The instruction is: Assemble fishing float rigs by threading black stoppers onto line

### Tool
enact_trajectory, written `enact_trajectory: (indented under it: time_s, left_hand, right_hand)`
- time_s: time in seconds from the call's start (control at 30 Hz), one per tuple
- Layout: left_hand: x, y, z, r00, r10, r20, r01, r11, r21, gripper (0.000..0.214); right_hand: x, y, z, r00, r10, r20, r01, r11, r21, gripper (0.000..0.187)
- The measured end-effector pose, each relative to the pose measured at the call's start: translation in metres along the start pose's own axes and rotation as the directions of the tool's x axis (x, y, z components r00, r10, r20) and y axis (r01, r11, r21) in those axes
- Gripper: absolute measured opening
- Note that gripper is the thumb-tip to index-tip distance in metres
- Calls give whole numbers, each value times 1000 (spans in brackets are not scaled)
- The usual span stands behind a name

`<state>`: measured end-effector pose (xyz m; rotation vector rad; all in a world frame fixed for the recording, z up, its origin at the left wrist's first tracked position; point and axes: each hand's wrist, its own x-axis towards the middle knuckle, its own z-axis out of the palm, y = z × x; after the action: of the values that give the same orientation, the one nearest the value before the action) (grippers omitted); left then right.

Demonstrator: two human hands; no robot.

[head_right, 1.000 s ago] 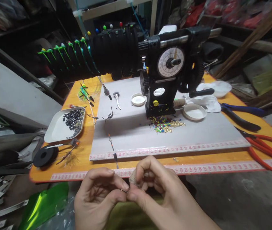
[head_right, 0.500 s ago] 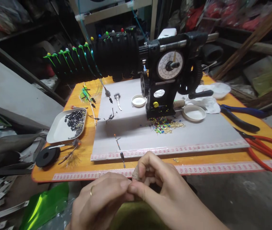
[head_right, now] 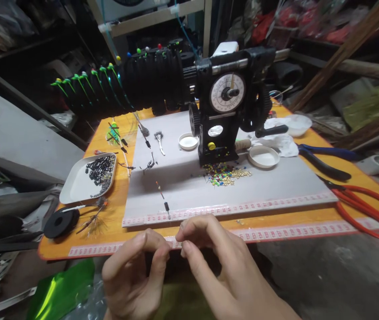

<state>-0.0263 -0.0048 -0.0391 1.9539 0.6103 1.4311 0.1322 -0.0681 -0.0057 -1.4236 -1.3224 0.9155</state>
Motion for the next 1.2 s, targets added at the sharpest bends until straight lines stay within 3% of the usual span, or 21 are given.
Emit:
enact_trajectory:
  time_s: [0.13, 0.27, 0.43, 0.57, 0.7, 0.83, 0.93, 1.0, 1.1, 1.2]
  left_hand:
    - [0, 5, 5, 989, -35, -147, 40, 999, 26, 70]
    - [3, 8, 8, 993, -8, -115, 5, 1000, -25, 77]
    - [3, 5, 11, 994, 21, -103, -29, 997, -78, 77]
    - [13, 3, 10, 985, 139, -104, -148, 985, -85, 74]
    - [22, 4, 8, 983, 135, -125, -149, 983, -108, 73]
    - [23, 6, 11, 996, 88, -8, -88, 982, -166, 76]
    - [29, 4, 14, 968, 192, 162, -173, 977, -129, 81]
    - [36, 4, 13, 944, 248, 217, -235, 968, -85, 79]
    - [49, 5, 5, 938, 273, 216, -280, 960, 4, 68]
    - [57, 7, -7, 908, 275, 316, -306, 950, 54, 47]
  right_hand:
    - [-4, 2, 1, 984, -172, -48, 157, 961, -226, 24]
    - [-8, 0, 3, 940, -327, -94, 270, 885, -379, 32]
    - [-8, 0, 5, 906, -389, -165, 306, 873, -379, 31]
    - [-2, -1, 3, 860, -474, -189, 391, 850, -354, 28]
    - [4, -7, 0, 874, -440, -207, 386, 887, -255, 28]
    - [3, -14, -7, 927, -341, -156, 321, 936, -141, 25]
    - [3, -17, -14, 950, -282, -132, 271, 958, -98, 21]
    - [4, -18, -20, 955, -275, -112, 265, 959, -99, 21]
    - [8, -20, -28, 951, -302, -66, 287, 942, -176, 21]
    - [12, -24, -33, 946, -323, -22, 306, 915, -264, 23]
